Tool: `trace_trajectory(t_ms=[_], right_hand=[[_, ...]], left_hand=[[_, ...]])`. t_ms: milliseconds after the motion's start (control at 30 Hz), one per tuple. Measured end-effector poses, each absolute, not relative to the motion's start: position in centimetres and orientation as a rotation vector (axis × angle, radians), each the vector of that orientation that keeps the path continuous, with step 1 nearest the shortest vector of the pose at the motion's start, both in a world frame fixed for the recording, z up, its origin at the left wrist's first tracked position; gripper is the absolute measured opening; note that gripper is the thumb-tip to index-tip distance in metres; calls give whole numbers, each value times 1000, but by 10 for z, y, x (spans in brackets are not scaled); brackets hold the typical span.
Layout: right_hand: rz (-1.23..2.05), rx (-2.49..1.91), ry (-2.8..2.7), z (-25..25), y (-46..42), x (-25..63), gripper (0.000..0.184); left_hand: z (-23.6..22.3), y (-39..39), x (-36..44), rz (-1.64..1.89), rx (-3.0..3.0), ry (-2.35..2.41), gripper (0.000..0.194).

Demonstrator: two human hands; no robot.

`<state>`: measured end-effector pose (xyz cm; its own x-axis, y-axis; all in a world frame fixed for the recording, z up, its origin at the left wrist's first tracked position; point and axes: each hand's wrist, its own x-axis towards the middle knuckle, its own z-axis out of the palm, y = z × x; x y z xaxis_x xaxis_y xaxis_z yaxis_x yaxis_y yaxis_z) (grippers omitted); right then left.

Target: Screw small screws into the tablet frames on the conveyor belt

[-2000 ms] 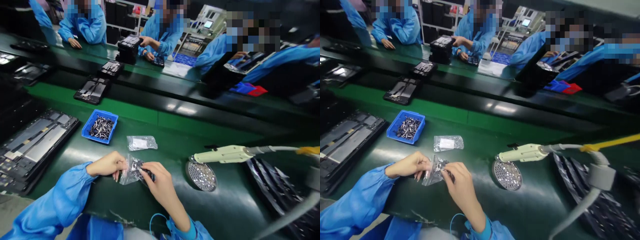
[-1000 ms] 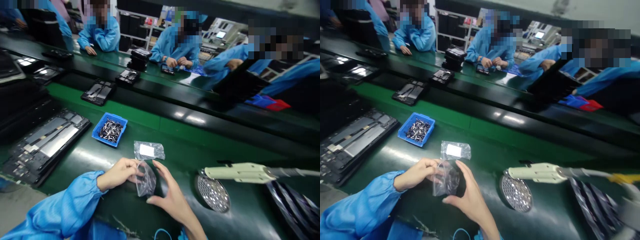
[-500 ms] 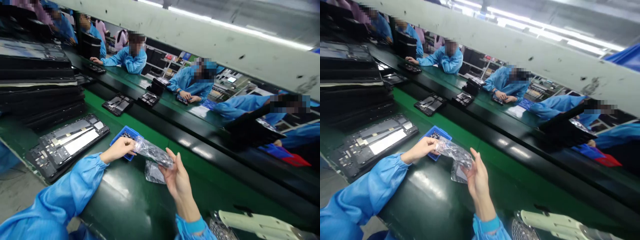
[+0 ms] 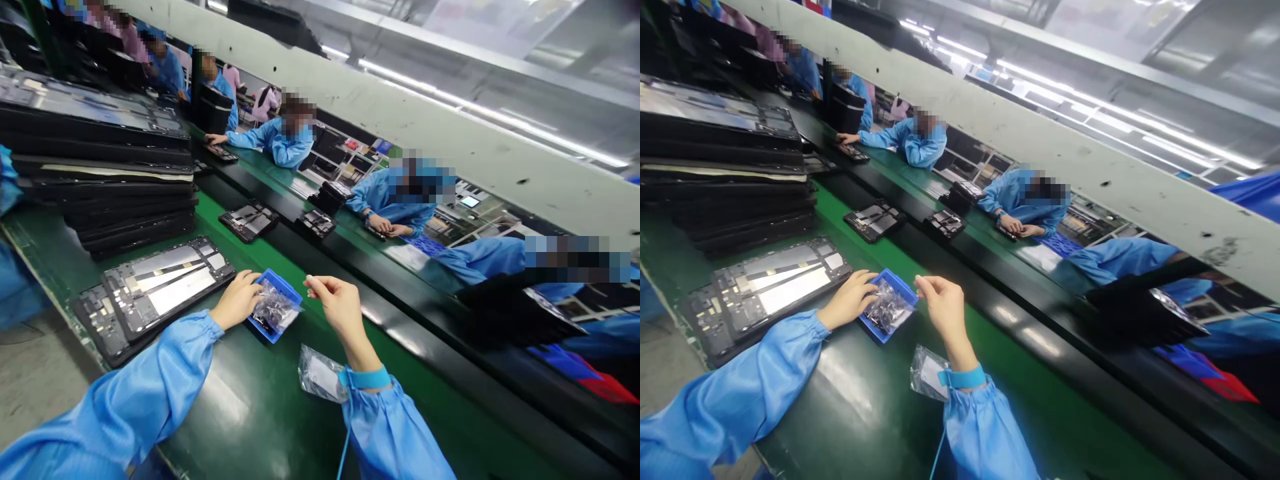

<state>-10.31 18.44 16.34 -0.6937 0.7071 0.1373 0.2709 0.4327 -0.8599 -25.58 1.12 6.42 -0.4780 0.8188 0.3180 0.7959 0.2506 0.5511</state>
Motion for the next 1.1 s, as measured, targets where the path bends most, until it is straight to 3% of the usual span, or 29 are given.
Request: trace_trajectory(t_ms=[233, 433, 600, 1100], right_hand=[[837, -1088, -2524, 153, 170, -76, 62], [1169, -1016, -2557, 130, 154, -87, 59], [1318, -809, -2424, 153, 163, -112, 65], [1354, -708, -2223, 197, 177, -116, 64]], left_hand=[[55, 13, -257, 1078, 1554, 2381, 27], [52, 12, -262, 1108, 1473, 2333, 26], [52, 9, -265, 1092, 1476, 2341, 26], [48, -1, -283, 1086, 1556, 2275, 53]])
